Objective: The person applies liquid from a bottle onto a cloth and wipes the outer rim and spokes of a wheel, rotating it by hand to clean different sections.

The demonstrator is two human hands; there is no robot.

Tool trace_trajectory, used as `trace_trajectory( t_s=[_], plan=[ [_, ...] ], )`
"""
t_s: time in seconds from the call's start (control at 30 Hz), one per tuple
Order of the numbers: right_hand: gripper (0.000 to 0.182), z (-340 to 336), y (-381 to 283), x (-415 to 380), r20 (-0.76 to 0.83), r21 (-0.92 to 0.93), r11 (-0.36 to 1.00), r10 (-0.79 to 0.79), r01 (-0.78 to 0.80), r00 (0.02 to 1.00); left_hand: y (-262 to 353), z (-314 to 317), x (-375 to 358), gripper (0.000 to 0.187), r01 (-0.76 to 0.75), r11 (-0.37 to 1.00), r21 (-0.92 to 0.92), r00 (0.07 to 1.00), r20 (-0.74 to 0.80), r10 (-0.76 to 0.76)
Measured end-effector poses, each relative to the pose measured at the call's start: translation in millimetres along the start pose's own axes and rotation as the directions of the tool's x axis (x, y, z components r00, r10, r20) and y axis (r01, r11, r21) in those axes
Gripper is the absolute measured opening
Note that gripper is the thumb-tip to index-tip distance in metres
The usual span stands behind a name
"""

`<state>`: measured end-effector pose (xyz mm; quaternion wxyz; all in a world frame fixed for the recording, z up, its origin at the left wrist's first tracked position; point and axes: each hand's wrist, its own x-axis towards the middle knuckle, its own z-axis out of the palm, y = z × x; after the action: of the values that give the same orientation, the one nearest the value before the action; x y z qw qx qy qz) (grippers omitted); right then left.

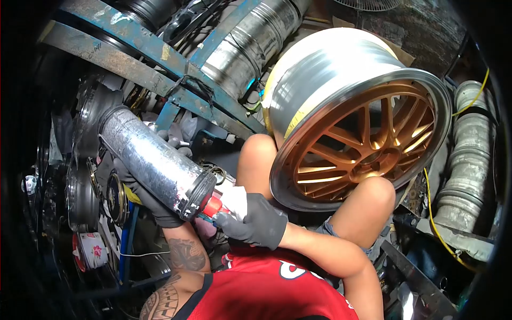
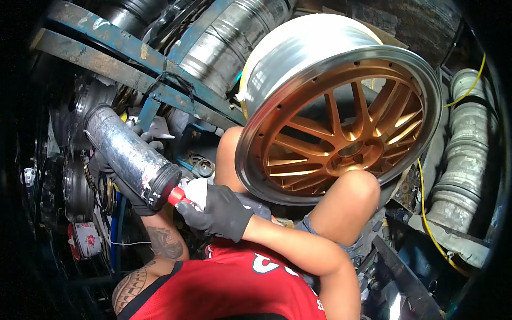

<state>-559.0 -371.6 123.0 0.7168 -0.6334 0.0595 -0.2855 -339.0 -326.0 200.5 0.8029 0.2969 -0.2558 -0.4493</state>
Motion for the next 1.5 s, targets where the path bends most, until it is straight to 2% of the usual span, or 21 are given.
trace_trajectory(
  t_s=[0.07,0.1,0.17,0.27,0.33,0.4,0.43,0.47,0.53,0.57,0.6,0.67,0.7,0.83,0.97,1.07,1.17,1.27,1.37,1.47,1.5],
  plan=[
    [0.037,1.4,2.4,1.2,-0.057,-0.023,0.998,-0.066,0.064,0.996,-4.4,7.6,5.4,0.094,0.025,0.981,-0.194,0.999,0.038,-0.017],
    [0.037,1.1,2.6,2.4,-0.089,-0.021,0.996,-0.086,0.085,0.992,-1.9,5.5,7.8,0.094,0.008,0.991,-0.135,0.997,0.077,0.002],
    [0.037,-8.0,4.4,-0.1,-0.063,0.076,0.986,0.152,-0.147,0.986,4.1,2.7,13.0,0.095,-0.035,0.999,-0.017,0.987,0.160,0.037],
    [0.040,-13.2,21.8,1.0,-0.210,0.096,0.986,0.152,-0.134,0.966,16.9,14.2,7.2,0.103,-0.384,0.893,0.234,0.923,0.067,0.380],
    [0.035,-13.8,28.3,2.8,-0.175,-0.010,0.964,0.258,-0.264,0.950,38.5,-2.2,-1.7,0.113,-0.423,0.822,0.382,0.903,0.257,0.345],
    [0.034,-5.8,55.7,0.5,-0.216,-0.264,0.956,0.073,-0.130,0.974,31.8,16.4,-12.4,0.117,-0.418,0.874,0.248,0.907,0.178,0.383],
    [0.034,-0.4,68.0,-2.3,-0.216,-0.383,0.922,-0.024,-0.062,0.976,35.7,8.8,-9.1,0.121,-0.322,0.946,0.030,0.908,0.294,0.299],
    [0.035,-2.0,60.3,-2.8,-0.196,-0.316,0.946,0.004,-0.067,0.981,34.3,7.1,-11.9,0.117,-0.307,0.944,0.123,0.950,0.108,0.294],
    [0.038,-8.6,44.1,-0.7,-0.157,-0.058,0.992,0.102,-0.112,0.982,20.2,5.6,-8.6,0.114,-0.427,0.783,0.453,0.882,0.019,0.470],
    [0.040,-8.5,43.0,1.8,-0.136,0.136,0.979,0.168,-0.150,0.976,18.8,2.1,-10.0,0.109,-0.381,0.862,0.335,0.916,0.009,0.402],
    [0.043,-8.5,40.0,5.2,-0.115,0.317,0.930,0.234,-0.188,0.965,15.2,-1.0,-8.8,0.108,-0.377,0.862,0.339,0.912,-0.024,0.409],
    [0.045,-12.8,29.7,4.0,0.080,0.597,0.718,0.390,-0.357,0.918,7.6,-7.2,-3.5,0.107,-0.366,0.862,0.350,0.902,-0.093,0.421],
    [0.046,-11.3,33.9,3.0,0.094,0.589,0.729,0.366,-0.348,0.926,9.0,-12.0,-1.7,0.105,-0.301,0.911,0.282,0.941,-0.066,0.331],
    [0.047,-4.0,47.9,1.8,0.090,0.631,0.713,0.323,-0.305,0.942,-4.1,-1.8,6.4,0.101,-0.343,0.820,0.458,0.880,-0.148,0.451],
    [0.044,2.7,53.5,3.9,-0.043,0.633,0.747,0.297,-0.204,0.954,-5.9,-11.7,8.8,0.100,-0.307,0.866,0.395,0.897,-0.184,0.402],
    [0.042,-2.2,48.3,2.7,0.021,0.661,0.705,0.324,-0.256,0.946,-9.0,-4.5,9.8,0.100,-0.281,0.887,0.367,0.915,-0.177,0.363],
    [0.040,-1.9,52.1,2.3,-0.062,0.565,0.798,0.293,-0.209,0.954,-5.1,-14.0,11.4,0.100,-0.264,0.903,0.340,0.932,-0.153,0.330],
    [0.038,2.8,57.9,3.2,0.038,0.814,0.530,0.360,-0.238,0.932,-1.8,-25.7,14.3,0.101,-0.273,0.903,0.331,0.930,-0.151,0.336],
    [0.038,4.0,55.5,3.5,0.022,0.861,0.478,0.310,-0.176,0.950,-5.8,-16.6,13.9,0.102,-0.281,0.895,0.346,0.922,-0.162,0.353],
    [0.038,-0.7,55.4,0.8,-0.031,0.684,0.682,0.381,-0.258,0.924,-0.6,-35.0,14.4,0.096,-0.240,0.944,0.227,0.951,-0.139,0.275],
    [0.038,-0.3,58.7,1.1,-0.009,0.708,0.663,0.351,-0.242,0.936,-1.0,-36.0,14.1,0.100,-0.249,0.942,0.224,0.950,-0.130,0.283]
  ],
)
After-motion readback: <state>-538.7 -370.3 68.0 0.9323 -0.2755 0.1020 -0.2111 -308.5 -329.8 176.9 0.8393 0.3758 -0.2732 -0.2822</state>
